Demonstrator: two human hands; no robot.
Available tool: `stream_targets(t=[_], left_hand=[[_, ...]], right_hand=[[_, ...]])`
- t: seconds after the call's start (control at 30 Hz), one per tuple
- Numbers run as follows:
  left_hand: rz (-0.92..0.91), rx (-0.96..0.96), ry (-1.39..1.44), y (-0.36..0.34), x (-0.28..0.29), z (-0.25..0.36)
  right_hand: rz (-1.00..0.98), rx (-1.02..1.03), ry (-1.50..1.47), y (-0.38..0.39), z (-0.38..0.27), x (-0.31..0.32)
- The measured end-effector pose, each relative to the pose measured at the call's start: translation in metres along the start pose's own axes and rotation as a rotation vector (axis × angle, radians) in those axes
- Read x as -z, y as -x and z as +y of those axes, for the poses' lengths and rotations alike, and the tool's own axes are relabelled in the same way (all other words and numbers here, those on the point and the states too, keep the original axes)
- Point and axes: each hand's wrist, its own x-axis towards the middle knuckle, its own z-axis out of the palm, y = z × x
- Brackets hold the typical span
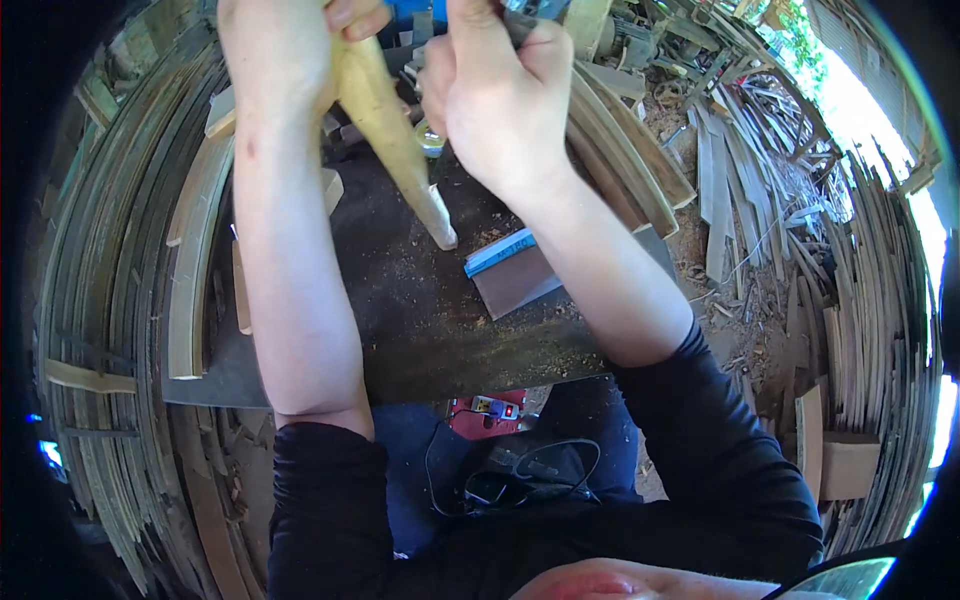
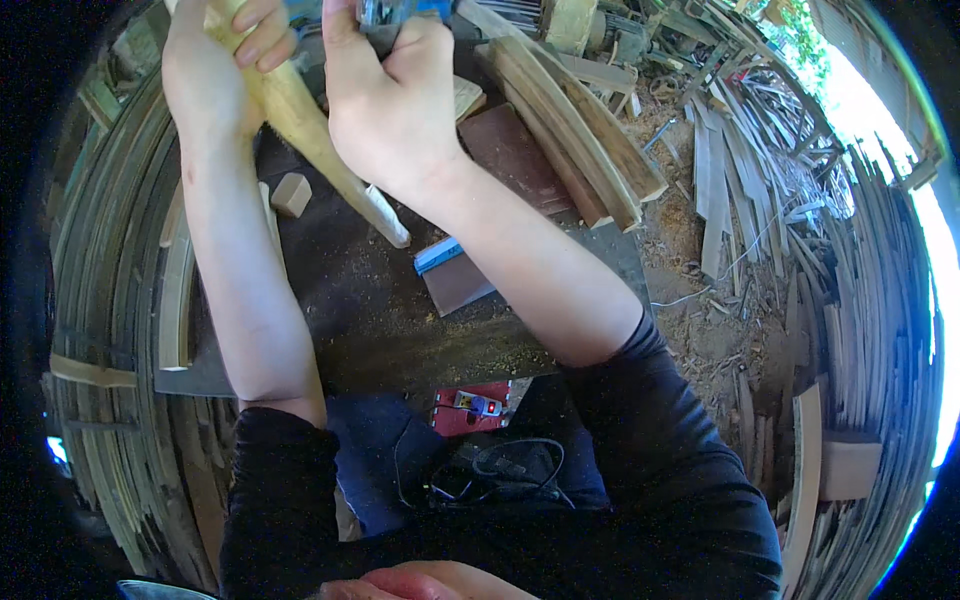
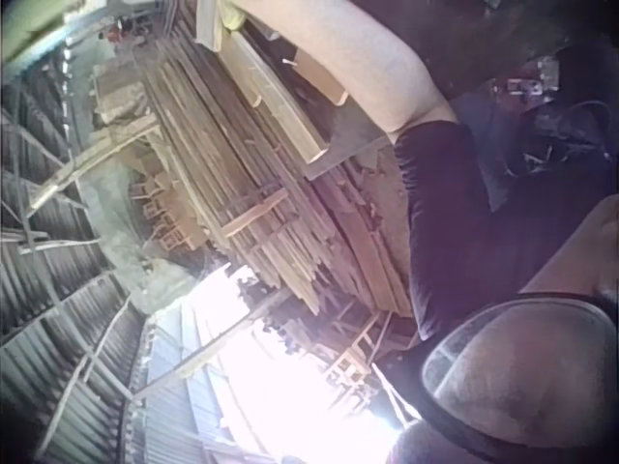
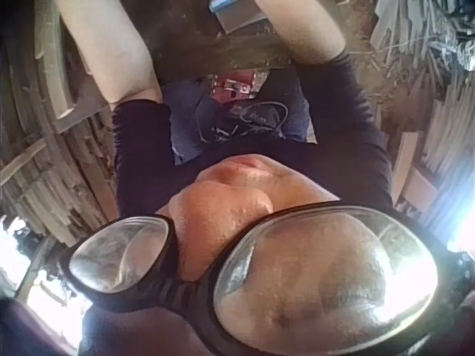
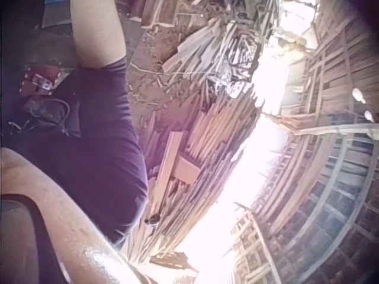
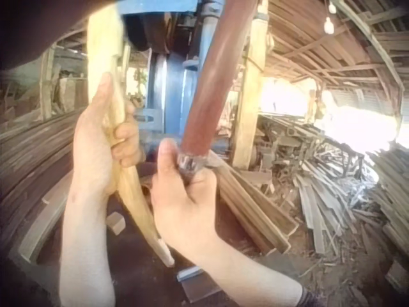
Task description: The person carves a long, thin piece of wood using a chisel, repeatedly shaving off thin layers to shape the wood. The person holds the wood with one hand and uses the chisel with the other, working on a cluttered workbench in a workshop.
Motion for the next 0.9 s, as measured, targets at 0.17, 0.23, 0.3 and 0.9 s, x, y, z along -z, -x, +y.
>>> stream_targets(t=[0.17,0.23,0.3,0.9], left_hand=[[0.052,-0.022,-0.111,-0.001,0.001,0.002],[0.053,-0.038,-0.119,0.000,-0.001,-0.001],[0.091,-0.037,-0.041,-0.002,-0.002,-0.006],[-0.370,0.155,0.233,-0.043,0.054,-0.019]], right_hand=[[-0.066,0.130,-0.151,-0.005,-0.003,0.005],[0.011,0.339,0.294,-0.002,0.014,0.005],[-0.055,0.158,0.098,0.000,0.018,0.007],[-0.156,0.142,-0.018,-0.013,0.006,0.011]])
